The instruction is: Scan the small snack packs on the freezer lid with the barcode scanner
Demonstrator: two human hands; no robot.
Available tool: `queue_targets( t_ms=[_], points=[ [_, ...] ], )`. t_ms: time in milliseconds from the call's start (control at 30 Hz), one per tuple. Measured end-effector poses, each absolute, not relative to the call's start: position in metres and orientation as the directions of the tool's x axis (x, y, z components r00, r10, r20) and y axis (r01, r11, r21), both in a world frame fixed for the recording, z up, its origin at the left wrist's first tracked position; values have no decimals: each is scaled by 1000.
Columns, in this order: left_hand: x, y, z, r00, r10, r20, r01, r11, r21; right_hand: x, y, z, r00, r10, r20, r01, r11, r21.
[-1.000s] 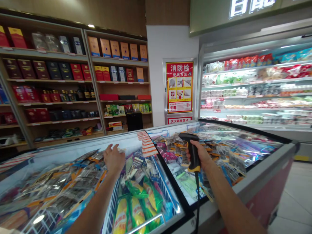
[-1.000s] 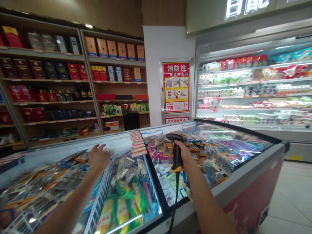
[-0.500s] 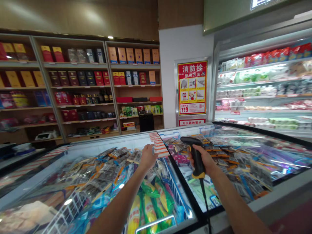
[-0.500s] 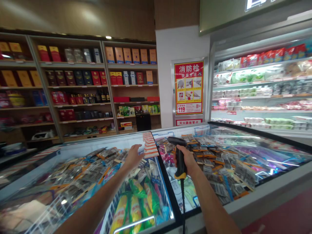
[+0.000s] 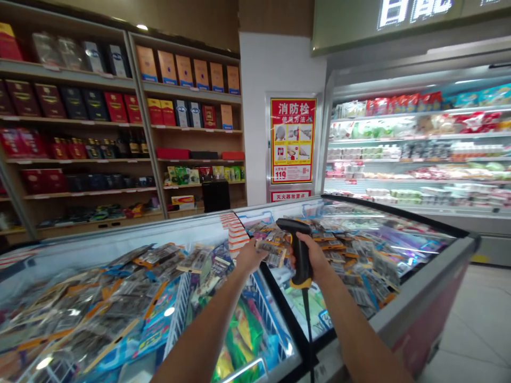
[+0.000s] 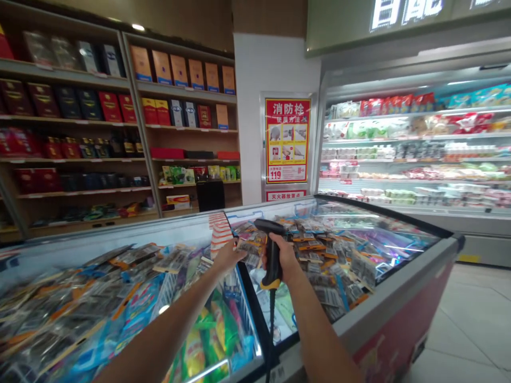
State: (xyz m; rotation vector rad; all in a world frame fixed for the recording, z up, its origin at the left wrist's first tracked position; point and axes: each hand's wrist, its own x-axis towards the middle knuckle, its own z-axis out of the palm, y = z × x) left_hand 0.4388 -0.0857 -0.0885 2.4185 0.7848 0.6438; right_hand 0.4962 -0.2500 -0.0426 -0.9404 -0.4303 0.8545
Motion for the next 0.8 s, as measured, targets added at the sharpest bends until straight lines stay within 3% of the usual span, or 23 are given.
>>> queue_targets(
  t_ms=[67, 133, 200, 267, 367, 600, 800],
  points=[
    [448, -83, -90, 715, 648, 264, 363, -666, 652, 498, -251, -43, 606, 795, -44, -447, 294, -844],
    [449, -76, -89, 698, 673, 245, 263, -560, 786, 499, -252, -43, 600, 797, -63, -450, 272, -851],
    [438, -65, -84, 648, 737, 193, 114, -344, 932, 496, -252, -44, 574, 816, -69, -457, 250, -853],
    [419, -53, -77, 571, 812, 121, -46, -116, 992, 490, -250, -44, 536, 841, -73, -466, 222, -856],
    [381, -39, -66, 451, 892, 31, -249, 92, 964, 472, -243, -42, 468, 878, -103, -480, 155, -864],
    [321, -30, -66, 347, 938, -12, -516, 202, 832, 418, -222, -36, 337, 933, -128, -497, 61, -866],
    [311, -24, -73, 304, 950, -64, -596, 242, 766, 401, -209, -43, 258, 957, -131, -505, 18, -863]
  ],
)
